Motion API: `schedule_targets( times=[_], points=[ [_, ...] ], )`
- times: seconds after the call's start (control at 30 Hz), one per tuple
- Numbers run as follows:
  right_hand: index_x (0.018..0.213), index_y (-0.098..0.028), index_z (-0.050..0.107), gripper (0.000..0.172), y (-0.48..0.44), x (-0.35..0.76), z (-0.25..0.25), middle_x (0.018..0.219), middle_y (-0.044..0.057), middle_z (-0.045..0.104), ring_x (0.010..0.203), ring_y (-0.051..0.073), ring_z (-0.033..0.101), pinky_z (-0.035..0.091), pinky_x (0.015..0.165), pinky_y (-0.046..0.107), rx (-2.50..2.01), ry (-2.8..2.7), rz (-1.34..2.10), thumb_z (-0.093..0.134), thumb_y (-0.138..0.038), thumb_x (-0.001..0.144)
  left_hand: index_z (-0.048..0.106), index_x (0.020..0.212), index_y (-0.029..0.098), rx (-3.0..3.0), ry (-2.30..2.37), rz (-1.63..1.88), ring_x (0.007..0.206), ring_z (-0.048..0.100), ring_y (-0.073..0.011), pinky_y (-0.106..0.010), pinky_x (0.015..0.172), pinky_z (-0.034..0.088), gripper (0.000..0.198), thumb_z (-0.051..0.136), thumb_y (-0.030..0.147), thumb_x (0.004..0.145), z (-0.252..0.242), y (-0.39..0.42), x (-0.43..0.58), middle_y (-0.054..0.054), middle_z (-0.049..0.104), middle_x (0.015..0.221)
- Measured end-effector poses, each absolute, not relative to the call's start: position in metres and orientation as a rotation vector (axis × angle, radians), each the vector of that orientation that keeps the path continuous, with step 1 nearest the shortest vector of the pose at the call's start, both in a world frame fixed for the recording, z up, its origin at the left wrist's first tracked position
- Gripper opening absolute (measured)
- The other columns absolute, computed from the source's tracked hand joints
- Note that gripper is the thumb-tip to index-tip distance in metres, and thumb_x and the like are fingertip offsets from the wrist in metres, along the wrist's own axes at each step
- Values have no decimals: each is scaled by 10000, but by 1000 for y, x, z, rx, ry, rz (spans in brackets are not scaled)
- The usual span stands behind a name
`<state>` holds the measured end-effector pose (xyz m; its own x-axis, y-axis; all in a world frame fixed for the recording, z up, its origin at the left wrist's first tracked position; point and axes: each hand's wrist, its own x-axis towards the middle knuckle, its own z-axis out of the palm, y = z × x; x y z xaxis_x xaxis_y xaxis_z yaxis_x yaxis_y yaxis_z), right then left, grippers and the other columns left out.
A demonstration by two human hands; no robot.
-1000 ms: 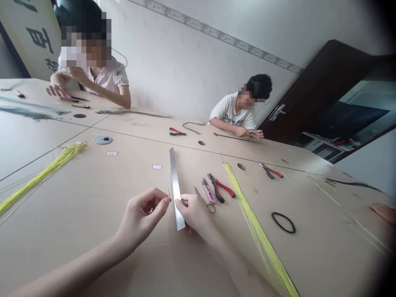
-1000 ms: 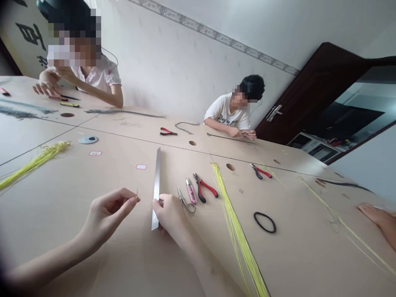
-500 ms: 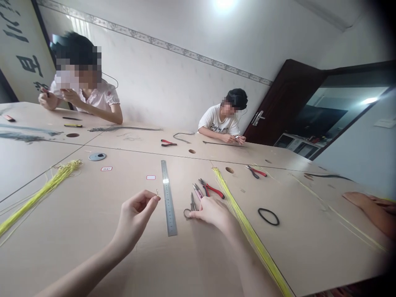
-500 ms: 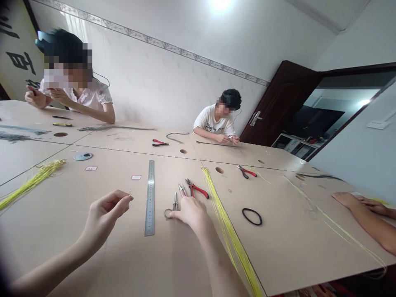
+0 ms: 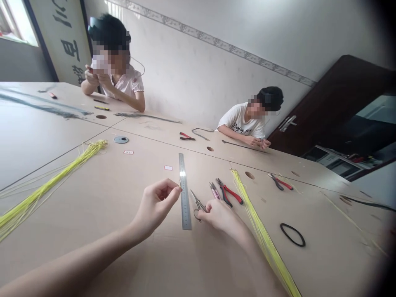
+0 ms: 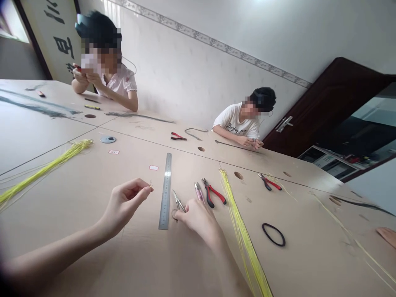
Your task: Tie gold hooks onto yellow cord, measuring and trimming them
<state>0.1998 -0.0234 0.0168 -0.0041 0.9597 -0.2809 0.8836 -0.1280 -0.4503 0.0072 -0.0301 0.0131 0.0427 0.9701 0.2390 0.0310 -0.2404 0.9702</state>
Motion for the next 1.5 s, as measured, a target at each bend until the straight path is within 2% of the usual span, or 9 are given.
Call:
schedule_targets(
  times=[0.07, 0.17, 0.3, 0.4, 0.6, 0.8, 0.87, 1.03, 1.5],
  points=[
    [575, -217, 398, 275, -24, 197, 18, 504, -57, 328, 421, 102, 367, 295, 390, 236, -2006, -1961, 938, 505, -419, 730, 540, 618, 154, 1422, 1071, 1334, 517, 365, -76, -187, 457, 290, 209, 529, 271, 791, 14, -31, 7, 36, 457, 565],
    [680, -220, 396, 320, -34, 190, 24, 542, -75, 379, 404, 81, 407, 366, 424, 230, -1737, -1898, 1183, 510, -515, 726, 542, 615, 156, 1410, 1049, 1349, 495, 356, -70, -179, 436, 285, 208, 532, 265, 792, 14, -33, 7, 42, 445, 546],
    [609, -206, 360, 312, -55, 174, 27, 494, -84, 339, 384, 56, 363, 276, 415, 215, -1333, -1696, 1367, 517, -409, 785, 548, 621, 162, 1403, 1027, 1381, 492, 368, -69, -172, 435, 308, 195, 538, 257, 791, 15, -34, 7, 46, 440, 536],
    [621, -200, 393, 274, -64, 164, 24, 515, -82, 324, 434, 57, 309, 223, 411, 212, -1263, -1742, 1390, 601, -328, 746, 557, 623, 162, 1397, 1021, 1395, 503, 398, -70, -168, 449, 335, 180, 540, 238, 785, 16, -34, 9, 43, 457, 531],
    [569, -211, 311, 343, -70, 158, 11, 509, -76, 247, 462, 70, 248, 206, 433, 237, -1164, -1703, 1357, 521, -377, 783, 543, 591, 160, 1383, 1010, 1401, 429, 352, -49, -152, 388, 294, 173, 541, 183, 763, 24, -38, 10, 64, 413, 465],
    [846, -234, 380, 249, -71, 158, 12, 730, -35, 397, 565, 95, 404, 355, 491, 233, -1203, -1653, 1488, 564, -367, 744, 555, 574, 178, 1416, 957, 1429, 463, 444, -63, -162, 410, 354, 178, 565, 162, 750, 25, -44, 9, 38, 526, 516],
    [774, -223, 380, 206, -69, 157, 13, 686, -35, 411, 552, 96, 411, 354, 494, 235, -1285, -1735, 1373, 541, -352, 781, 556, 566, 181, 1416, 939, 1431, 479, 463, -65, -162, 428, 372, 182, 564, 150, 745, 24, -45, 9, 39, 533, 515],
    [585, -213, 324, 358, -67, 157, 15, 503, -70, 290, 455, 76, 289, 237, 422, 226, -1459, -1865, 1147, 532, -443, 764, 538, 561, 185, 1425, 937, 1419, 460, 450, -73, -179, 405, 356, 176, 558, 145, 731, 24, -44, 10, 44, 508, 483],
    [508, -200, 326, 475, -69, 156, 16, 451, -62, 294, 415, 62, 264, 202, 381, 212, -1575, -1961, 1056, 588, -552, 692, 500, 543, 193, 1461, 968, 1394, 447, 410, -87, -214, 398, 326, 209, 562, 157, 740, 21, -44, 11, 35, 480, 470]
  ],
)
